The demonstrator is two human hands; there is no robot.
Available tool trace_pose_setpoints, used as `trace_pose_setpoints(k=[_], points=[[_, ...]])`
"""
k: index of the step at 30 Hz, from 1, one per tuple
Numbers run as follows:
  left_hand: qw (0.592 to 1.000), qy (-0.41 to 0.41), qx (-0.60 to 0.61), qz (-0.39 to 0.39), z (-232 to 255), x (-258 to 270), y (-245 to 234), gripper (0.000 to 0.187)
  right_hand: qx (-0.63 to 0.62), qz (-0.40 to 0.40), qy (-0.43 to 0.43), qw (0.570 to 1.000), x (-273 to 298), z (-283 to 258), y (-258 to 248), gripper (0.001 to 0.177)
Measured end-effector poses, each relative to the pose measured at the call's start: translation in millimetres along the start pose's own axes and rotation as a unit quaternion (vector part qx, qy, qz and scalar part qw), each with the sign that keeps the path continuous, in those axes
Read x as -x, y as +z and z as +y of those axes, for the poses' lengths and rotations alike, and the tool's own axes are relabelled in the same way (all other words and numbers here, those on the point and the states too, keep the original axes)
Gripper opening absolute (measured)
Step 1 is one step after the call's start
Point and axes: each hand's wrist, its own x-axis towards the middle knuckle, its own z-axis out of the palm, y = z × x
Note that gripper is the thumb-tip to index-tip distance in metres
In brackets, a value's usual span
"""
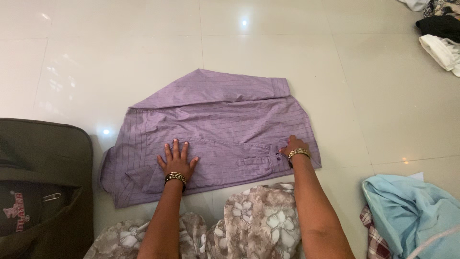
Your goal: The person folds a purple striped shirt on the floor. They smooth the fabric, fold the sleeves inward, and fold the shirt into a compact rectangle.
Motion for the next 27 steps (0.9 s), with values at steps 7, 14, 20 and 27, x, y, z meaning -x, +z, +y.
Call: trace_pose_setpoints(k=[7, 14, 20, 27], points=[[0.999, 0.0, -0.022, -0.027, -5.9, 28.0, -5.8, 0.082, 0.074, -0.124, 0.039, 0.989, 31.2, 8.9, 1.3, 0.074], [0.999, 0.006, -0.036, -0.019, 19.3, 28.3, -21.6, 0.072, 0.014, 0.036, 0.001, 0.999, 19.1, 7.1, 17.8, 0.033], [0.991, 0.126, -0.004, -0.047, 50.4, 12.3, -12.5, 0.084, 0.001, 0.07, -0.041, 0.997, 12.2, -29.1, 19.8, 0.035], [0.985, 0.095, -0.019, -0.142, 65.7, 15.0, -37.3, 0.092, -0.057, 0.266, -0.26, 0.927, 22.1, -104.2, -6.4, 0.031]])
